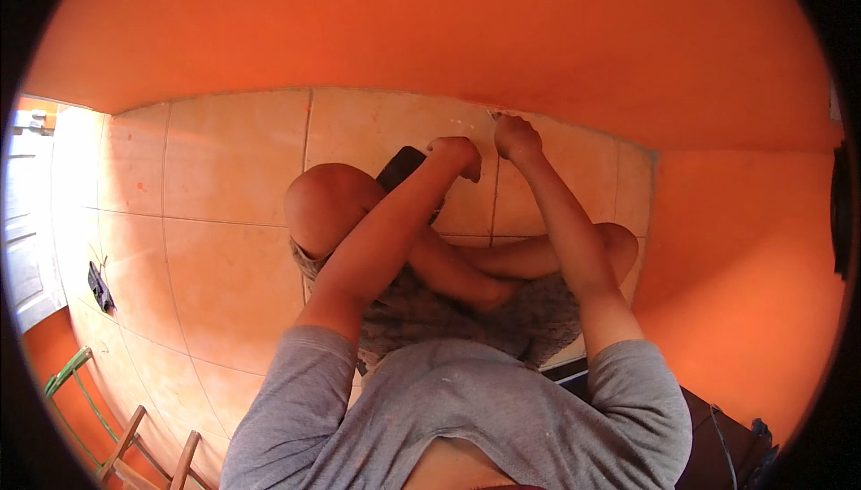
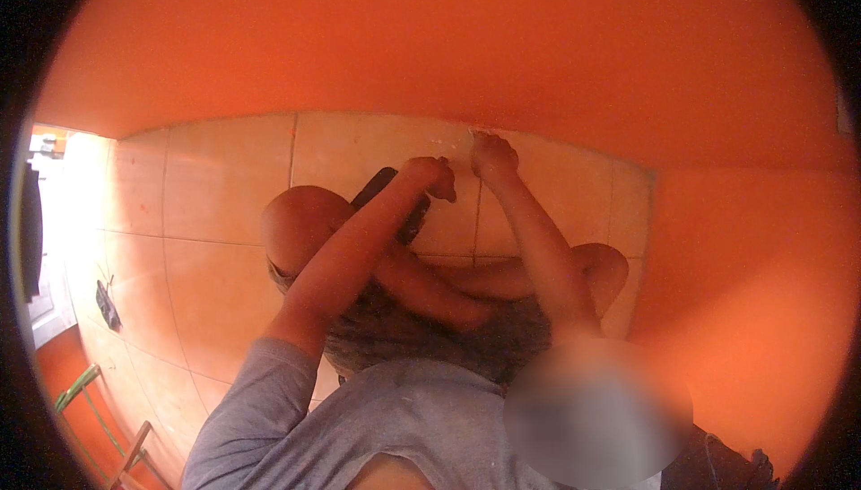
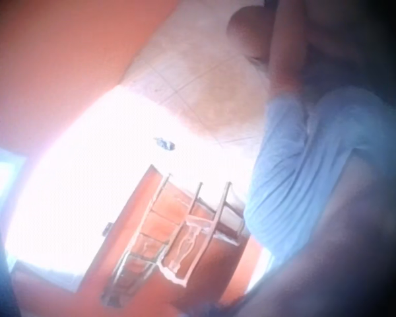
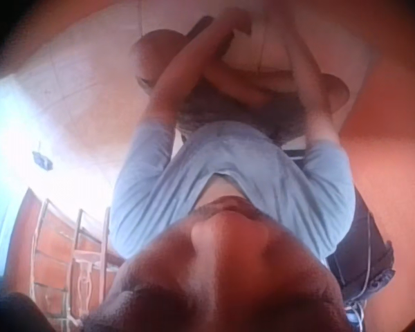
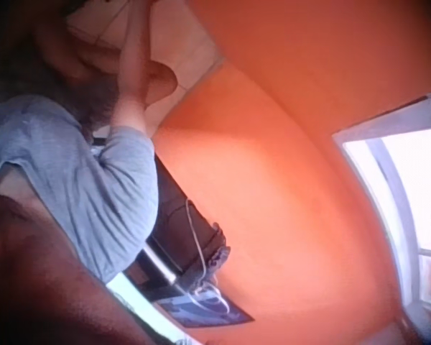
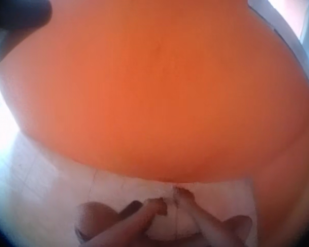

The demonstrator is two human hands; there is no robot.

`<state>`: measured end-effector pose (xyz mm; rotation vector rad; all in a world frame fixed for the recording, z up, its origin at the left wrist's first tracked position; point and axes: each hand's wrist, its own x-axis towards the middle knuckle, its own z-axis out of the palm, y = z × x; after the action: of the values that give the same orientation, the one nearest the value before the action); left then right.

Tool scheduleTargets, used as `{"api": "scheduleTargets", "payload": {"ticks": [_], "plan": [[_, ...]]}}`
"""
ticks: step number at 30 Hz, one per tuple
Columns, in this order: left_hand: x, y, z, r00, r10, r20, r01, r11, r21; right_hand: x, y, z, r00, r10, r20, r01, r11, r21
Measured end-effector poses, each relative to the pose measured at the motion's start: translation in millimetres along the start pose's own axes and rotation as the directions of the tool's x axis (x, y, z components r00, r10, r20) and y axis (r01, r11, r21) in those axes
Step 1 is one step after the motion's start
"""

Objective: The person sits on the floor and uses a small brush and a sanding block to scrub and scrape the grout lines between floor tiles. The person repeatedly scrubs the same areas and occasionally wipes the surface with their hand.

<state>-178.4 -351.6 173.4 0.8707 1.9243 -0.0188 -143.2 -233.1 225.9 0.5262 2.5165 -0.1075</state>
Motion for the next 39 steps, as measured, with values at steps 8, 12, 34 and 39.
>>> {"api": "scheduleTargets", "payload": {"ticks": [8, 12, 34, 39], "plan": [[-9.6, -4.6, 2.9, 1.000, -0.019, -0.018, 0.019, 1.000, 0.019, -3.7, -29.8, -16.2, 0.992, -0.041, 0.120, 0.042, 0.999, -0.006], [-11.4, -8.2, 6.5, 0.994, 0.010, -0.108, -0.014, 0.999, -0.034, 8.7, -23.9, 7.6, 0.986, -0.145, -0.082, 0.149, 0.988, 0.041], [-21.4, -32.7, -35.8, 0.978, 0.021, -0.208, -0.017, 1.000, 0.018, -67.2, -25.7, 19.4, 0.964, -0.063, 0.257, 0.086, 0.993, -0.079], [-22.7, -60.8, -30.9, 0.977, -0.014, -0.212, 0.012, 1.000, -0.009, -81.9, -27.2, 39.0, 0.989, -0.085, 0.122, 0.095, 0.993, -0.076]]}}
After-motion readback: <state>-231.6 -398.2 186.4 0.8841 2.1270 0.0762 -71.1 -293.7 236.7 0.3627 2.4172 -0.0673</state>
